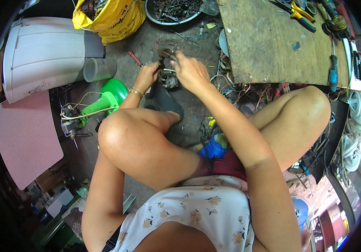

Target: The person disassembles an electric fan motor by hand and using a screwdriver and hammer. The person removes the outer casing, disconnects wires, and uses a hammer and another tool to tap on internal components.

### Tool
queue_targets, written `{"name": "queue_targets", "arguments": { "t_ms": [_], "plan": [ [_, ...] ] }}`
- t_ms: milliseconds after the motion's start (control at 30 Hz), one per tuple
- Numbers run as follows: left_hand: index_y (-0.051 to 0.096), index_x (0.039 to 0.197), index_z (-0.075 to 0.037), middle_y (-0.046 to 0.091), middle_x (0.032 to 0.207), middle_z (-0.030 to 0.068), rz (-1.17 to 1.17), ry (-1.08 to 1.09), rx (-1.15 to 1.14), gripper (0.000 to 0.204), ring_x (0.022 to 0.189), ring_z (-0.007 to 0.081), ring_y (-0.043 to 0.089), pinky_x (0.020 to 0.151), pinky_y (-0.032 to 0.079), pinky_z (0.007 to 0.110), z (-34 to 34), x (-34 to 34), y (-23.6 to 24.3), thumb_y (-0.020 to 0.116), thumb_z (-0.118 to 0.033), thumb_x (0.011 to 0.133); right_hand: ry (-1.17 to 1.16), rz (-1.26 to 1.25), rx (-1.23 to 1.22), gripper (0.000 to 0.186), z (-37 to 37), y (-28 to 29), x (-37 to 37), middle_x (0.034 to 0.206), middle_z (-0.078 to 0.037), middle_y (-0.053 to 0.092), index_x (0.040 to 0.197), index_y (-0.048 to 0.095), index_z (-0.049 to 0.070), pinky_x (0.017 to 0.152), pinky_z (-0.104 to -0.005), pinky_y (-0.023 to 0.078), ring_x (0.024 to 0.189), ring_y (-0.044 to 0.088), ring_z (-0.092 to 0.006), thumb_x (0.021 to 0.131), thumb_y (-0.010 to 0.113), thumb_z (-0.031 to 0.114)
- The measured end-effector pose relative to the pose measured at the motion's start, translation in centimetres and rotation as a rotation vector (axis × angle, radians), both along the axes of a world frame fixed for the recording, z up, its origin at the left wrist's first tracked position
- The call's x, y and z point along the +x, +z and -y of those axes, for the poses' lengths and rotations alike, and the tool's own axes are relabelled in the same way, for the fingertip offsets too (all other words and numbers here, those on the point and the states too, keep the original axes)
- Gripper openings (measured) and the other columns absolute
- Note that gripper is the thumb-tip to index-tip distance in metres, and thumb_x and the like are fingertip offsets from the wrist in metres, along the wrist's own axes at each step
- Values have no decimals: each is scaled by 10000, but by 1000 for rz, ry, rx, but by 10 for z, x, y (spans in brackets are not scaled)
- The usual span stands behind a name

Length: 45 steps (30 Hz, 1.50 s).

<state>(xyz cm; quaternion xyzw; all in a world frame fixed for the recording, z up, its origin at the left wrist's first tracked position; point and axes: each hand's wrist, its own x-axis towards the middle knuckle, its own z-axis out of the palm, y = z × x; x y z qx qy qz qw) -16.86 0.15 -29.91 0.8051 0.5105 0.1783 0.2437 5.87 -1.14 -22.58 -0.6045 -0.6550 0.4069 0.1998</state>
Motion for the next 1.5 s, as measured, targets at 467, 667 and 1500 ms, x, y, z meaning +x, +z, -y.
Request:
{"name": "queue_targets", "arguments": {
  "t_ms": [467,667,1500],
  "plan": [
    [602,965,-16,641,891,210,-80,-66,-2,178,849,425,611,710,489,475,-12,4,-7,614,-3,789,6,124,118,256,-7,-4,-2,750,-289,627,1009,555,10,663,-551,484,760,614,-508,964,523,260],
    [611,998,-25,649,902,202,-88,-41,-65,187,862,419,614,718,487,481,-12,-8,-13,608,-23,811,-218,-156,67,276,-22,27,9,787,-286,634,1061,554,22,735,-550,475,825,613,-500,963,517,278],
    [598,993,-1,638,885,217,-81,5,-28,170,851,422,609,719,483,462,-11,-10,-11,638,-54,837,-194,-92,-20,299,-20,-1,12,820,-263,637,1116,552,37,739,-510,449,867,616,-466,967,524,295]
  ]
}}
